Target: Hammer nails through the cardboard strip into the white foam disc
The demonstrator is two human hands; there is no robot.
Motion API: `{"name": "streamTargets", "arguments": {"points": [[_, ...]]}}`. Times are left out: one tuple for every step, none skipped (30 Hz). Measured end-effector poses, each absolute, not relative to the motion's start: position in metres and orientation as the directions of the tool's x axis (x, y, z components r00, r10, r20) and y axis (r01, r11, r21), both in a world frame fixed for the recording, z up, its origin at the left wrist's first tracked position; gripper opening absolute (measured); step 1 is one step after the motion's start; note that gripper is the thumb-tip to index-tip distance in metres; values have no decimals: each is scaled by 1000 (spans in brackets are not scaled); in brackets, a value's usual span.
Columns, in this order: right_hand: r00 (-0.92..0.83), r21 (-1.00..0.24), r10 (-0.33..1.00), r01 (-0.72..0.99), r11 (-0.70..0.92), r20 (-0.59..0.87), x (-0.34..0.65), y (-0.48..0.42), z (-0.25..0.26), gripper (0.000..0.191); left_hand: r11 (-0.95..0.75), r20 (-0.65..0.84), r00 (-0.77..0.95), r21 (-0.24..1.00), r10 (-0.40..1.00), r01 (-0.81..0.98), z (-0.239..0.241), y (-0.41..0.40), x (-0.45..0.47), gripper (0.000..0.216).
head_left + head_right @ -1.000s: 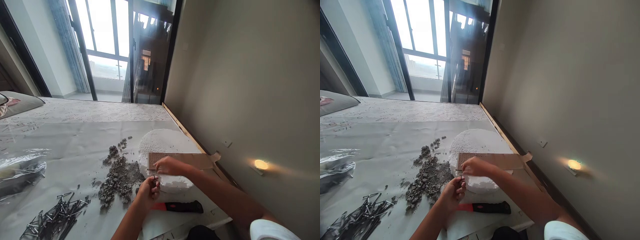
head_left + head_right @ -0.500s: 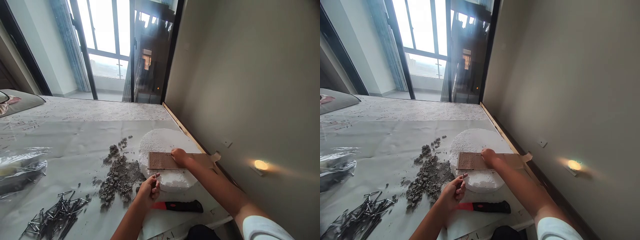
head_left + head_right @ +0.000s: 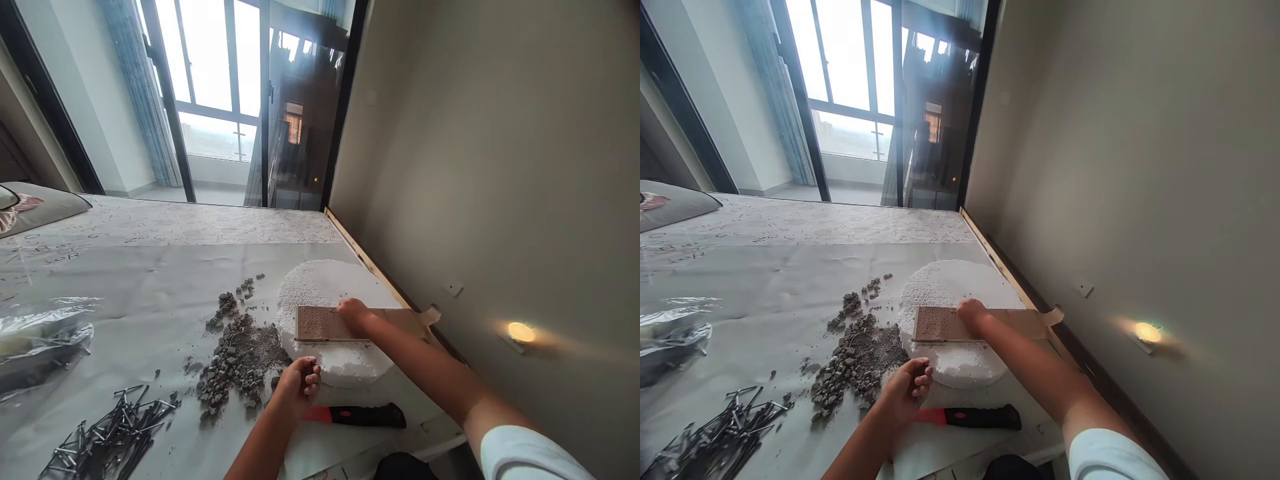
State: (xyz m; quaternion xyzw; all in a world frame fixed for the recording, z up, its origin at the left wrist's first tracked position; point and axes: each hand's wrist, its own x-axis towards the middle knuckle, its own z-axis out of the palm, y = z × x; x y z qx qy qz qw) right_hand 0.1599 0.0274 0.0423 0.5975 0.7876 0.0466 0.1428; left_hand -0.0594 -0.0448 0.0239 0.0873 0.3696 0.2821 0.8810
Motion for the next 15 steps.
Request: {"name": "streamTargets", "arguments": {"points": [[-252, 247, 952, 925, 289, -173, 159, 27, 43, 22, 832, -605, 575, 346, 551, -433, 23, -44, -59, 9], [-257, 249, 950, 922, 296, -176, 159, 27, 43, 23, 836, -606, 580, 335, 545, -435, 22, -44, -59, 10], [-261, 250, 949, 921, 300, -178, 158, 27, 43, 23, 837, -607, 581, 329, 542, -437, 21, -44, -58, 10], [-263, 251, 948, 919, 303, -179, 158, 27, 43, 23, 837, -607, 582, 326, 541, -439, 21, -44, -58, 10], [-264, 253, 948, 919, 304, -180, 158, 27, 44, 24, 838, -605, 585, 323, 541, -440, 20, -44, -58, 10], [-264, 254, 948, 918, 303, -180, 158, 27, 44, 24, 838, -601, 589, 320, 540, -442, 19, -44, -58, 10], [-262, 255, 948, 919, 302, -179, 157, 26, 44, 25, 839, -596, 595, 316, 539, -444, 18, -44, -58, 10], [-261, 255, 949, 919, 300, -178, 157, 27, 44, 26, 839, -590, 601, 312, 539, -446, 17, -44, -58, 11], [-260, 254, 949, 920, 299, -178, 157, 27, 45, 26, 839, -587, 605, 309, 539, -447, 17, -45, -59, 11], [-258, 252, 949, 921, 298, -178, 156, 27, 45, 27, 838, -585, 605, 309, 540, -450, 16, -45, -59, 11], [-256, 249, 950, 922, 296, -179, 156, 28, 45, 26, 836, -586, 601, 310, 543, -453, 16, -45, -60, 12], [-254, 245, 950, 924, 293, -181, 155, 28, 45, 26, 833, -588, 595, 312, 547, -457, 16, -46, -60, 12], [-250, 241, 951, 927, 289, -181, 155, 28, 46, 26, 830, -591, 590, 313, 550, -462, 16, -46, -61, 13], [-245, 235, 953, 930, 283, -180, 155, 28, 46, 25, 828, -592, 586, 311, 553, -467, 16, -46, -61, 13], [-239, 229, 955, 933, 276, -177, 155, 28, 47, 25, 828, -594, 585, 304, 552, -472, 17, -46, -61, 14]]}}
